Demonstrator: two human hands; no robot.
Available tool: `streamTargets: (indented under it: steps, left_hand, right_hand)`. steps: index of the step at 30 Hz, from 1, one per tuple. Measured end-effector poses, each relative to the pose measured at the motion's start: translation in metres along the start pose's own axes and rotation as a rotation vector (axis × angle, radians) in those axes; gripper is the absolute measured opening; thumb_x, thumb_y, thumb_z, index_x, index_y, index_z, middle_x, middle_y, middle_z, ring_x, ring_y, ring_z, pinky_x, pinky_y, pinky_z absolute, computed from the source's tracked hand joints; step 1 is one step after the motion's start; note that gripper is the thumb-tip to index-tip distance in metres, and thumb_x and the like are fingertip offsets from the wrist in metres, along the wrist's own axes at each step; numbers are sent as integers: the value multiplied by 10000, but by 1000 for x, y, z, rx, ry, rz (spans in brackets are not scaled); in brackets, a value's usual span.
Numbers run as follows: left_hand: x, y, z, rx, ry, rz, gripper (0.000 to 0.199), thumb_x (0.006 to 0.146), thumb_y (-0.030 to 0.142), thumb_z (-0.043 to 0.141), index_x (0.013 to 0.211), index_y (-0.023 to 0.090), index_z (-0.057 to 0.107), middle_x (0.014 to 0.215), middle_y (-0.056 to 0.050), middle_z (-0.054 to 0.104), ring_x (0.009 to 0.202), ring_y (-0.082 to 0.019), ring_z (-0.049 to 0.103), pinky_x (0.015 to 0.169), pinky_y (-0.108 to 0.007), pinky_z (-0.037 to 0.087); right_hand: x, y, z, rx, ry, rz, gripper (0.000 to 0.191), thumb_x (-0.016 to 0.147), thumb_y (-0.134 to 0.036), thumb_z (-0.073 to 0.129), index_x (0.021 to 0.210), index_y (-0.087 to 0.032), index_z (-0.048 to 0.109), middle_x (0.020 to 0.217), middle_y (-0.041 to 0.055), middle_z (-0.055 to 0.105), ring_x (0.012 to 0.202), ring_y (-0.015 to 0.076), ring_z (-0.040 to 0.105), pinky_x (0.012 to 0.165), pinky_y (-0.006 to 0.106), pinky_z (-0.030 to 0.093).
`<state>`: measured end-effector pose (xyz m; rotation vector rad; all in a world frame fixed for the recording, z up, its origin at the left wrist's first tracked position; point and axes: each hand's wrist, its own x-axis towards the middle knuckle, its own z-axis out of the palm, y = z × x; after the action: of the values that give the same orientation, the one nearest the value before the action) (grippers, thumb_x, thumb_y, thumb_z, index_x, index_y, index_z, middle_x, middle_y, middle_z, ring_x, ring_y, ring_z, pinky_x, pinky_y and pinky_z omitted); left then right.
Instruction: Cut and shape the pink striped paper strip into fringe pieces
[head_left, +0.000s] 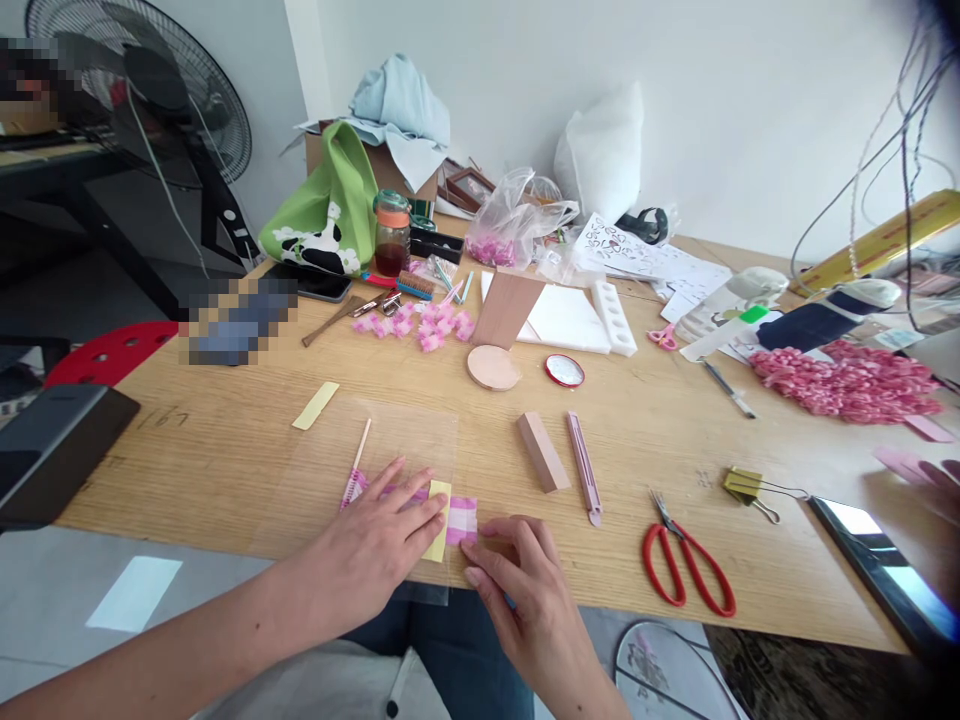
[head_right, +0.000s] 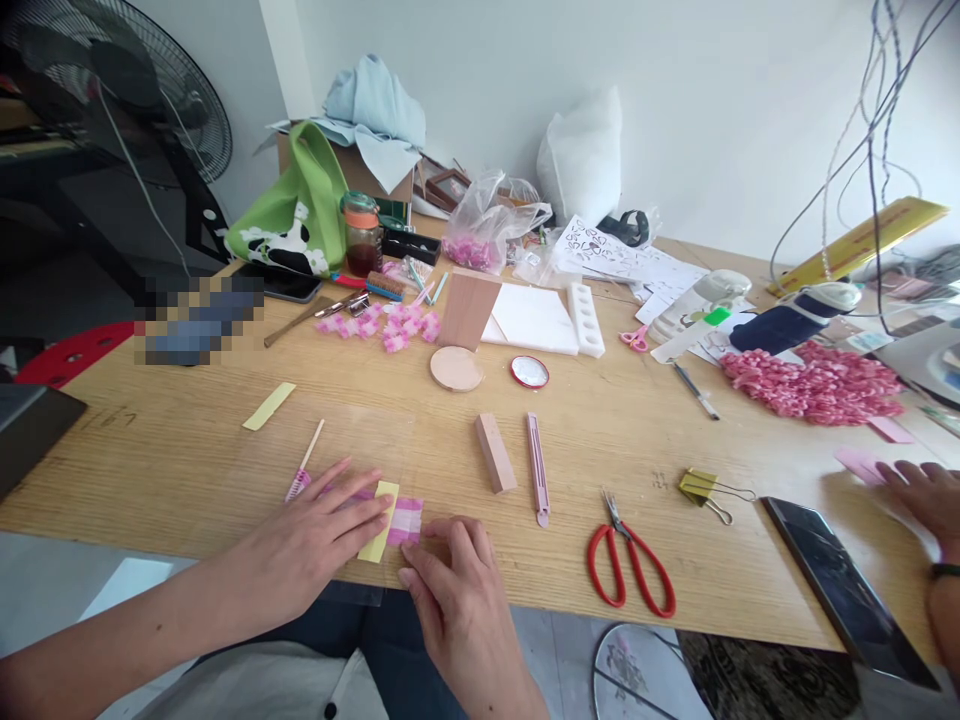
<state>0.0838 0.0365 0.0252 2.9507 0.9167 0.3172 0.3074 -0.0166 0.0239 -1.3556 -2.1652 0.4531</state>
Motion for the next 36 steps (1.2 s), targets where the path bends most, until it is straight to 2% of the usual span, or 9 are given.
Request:
streamTargets:
  steps: [6,22,28,36]
  left_hand:
    - [1,1,-3,13,-17,-3,381,909,143,481,1279,199,553,1334,-41,583,1358,-247,376,1166,-474,148]
    - [0,1,-1,11,-18,2,362,920,143,471,1271,172,557,1340,-26,582,1353,-271,370,1163,-482,132]
    - [1,0,1,23,-2,6,354,916,147,487,1261,174,561,1332,-24,586,1351,-268,368,1158,-482,134]
    - [0,0,0,39,3,18,338,937,164,455,1254,176,571,1327,-36,589,1339,-274,383,1154,-491,138]
  right_hand:
    - [6,-1,2,69,55,32,222,939,-165,491,999,-241,690,1011,84,580,963,221,535,780,383,528]
    - [11,1,6,148,80,106,229,944,-174,485,841,-218,685,972,78,563,966,217,505,793,369,504]
    - [9,3,7,157,60,98,205,942,-173,492,884,-225,682,989,75,557,966,214,495,791,368,497]
    - [6,4,-1,172,26,63,193,920,-190,550,1067,-285,633,1072,59,523,1039,224,466,824,375,481]
